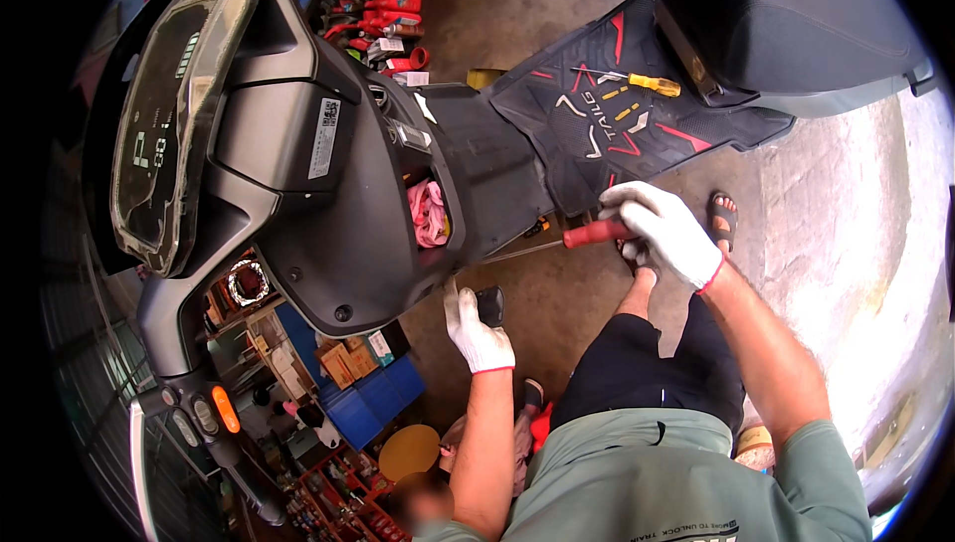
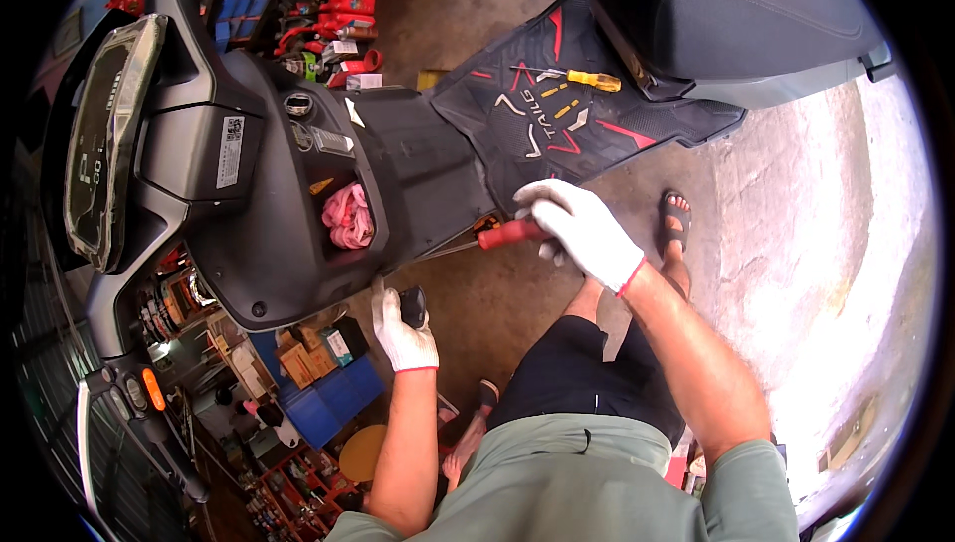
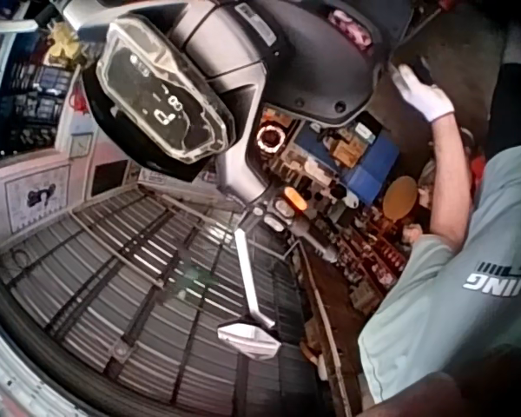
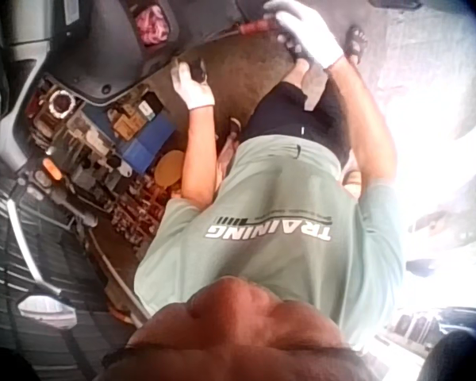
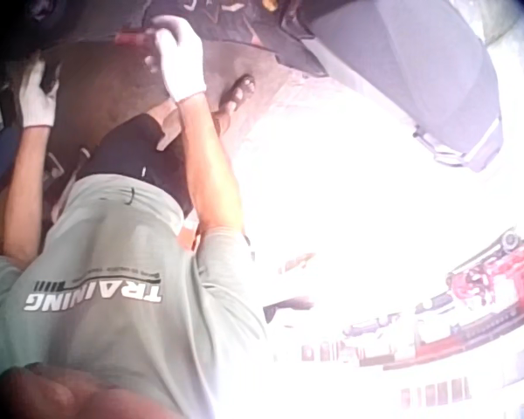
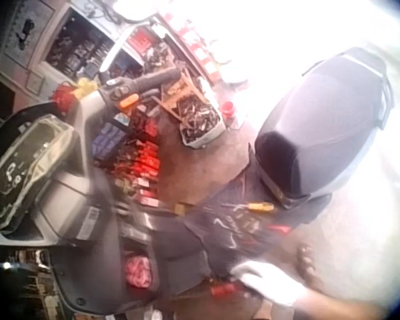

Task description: The person unscrews screws from the front body panel of a scooter using a screwdriver and then detaches the plastic panel from the frame by hand.

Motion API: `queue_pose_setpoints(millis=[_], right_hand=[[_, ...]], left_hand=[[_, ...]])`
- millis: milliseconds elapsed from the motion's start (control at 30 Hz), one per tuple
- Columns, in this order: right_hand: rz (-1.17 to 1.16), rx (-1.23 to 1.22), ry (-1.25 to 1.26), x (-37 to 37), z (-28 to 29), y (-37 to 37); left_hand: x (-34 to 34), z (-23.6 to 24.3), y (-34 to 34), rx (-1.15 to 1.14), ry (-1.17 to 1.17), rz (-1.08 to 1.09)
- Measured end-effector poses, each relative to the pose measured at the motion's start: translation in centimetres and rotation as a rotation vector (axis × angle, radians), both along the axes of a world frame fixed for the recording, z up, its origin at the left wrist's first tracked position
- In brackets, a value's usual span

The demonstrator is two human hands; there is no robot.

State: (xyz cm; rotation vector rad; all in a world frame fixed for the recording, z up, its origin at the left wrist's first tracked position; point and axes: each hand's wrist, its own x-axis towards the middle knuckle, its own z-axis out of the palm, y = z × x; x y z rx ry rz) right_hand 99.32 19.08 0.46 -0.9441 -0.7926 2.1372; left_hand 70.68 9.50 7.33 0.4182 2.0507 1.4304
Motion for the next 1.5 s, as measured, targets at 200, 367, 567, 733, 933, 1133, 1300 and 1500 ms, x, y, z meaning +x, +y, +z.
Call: queue_pose_setpoints(millis=[200, 367, 567, 733, 933, 1133, 1300, 1500], right_hand=[[0.008, -0.206, 0.138, 0.6, 1.6, 0.9], [-0.154, 0.077, 0.014, -1.1, -0.2, 0.2], [0.057, -0.109, -0.038, 0.0, 1.0, 1.2], [0.037, 0.021, -0.132, -0.2, 0.5, 0.5], [-0.022, 0.157, -0.188, -0.6, -0.6, -1.6], [-0.08, -0.318, 0.112, -0.3, 1.9, 0.1], [-0.02, 0.253, -0.069, -0.6, -0.4, 2.2], [0.217, -0.108, -0.112, 0.8, 1.7, 4.2]], left_hand=[[-0.7, -0.4, -0.2, 0.014, -0.012, 0.009], [-0.4, 0.1, 0.2, 0.011, -0.012, -0.023], [-0.1, 0.2, 0.2, 0.012, 0.017, -0.057], [-0.9, 0.2, -0.4, -0.079, 0.109, -0.145], [-1.0, 0.6, -0.2, -0.08, 0.119, -0.209], [-0.5, 0.5, 0.0, -0.045, 0.082, -0.137], [-0.8, 0.1, 0.1, 0.001, 0.052, -0.088], [-0.9, -0.2, -0.2, 0.018, 0.027, -0.066]])
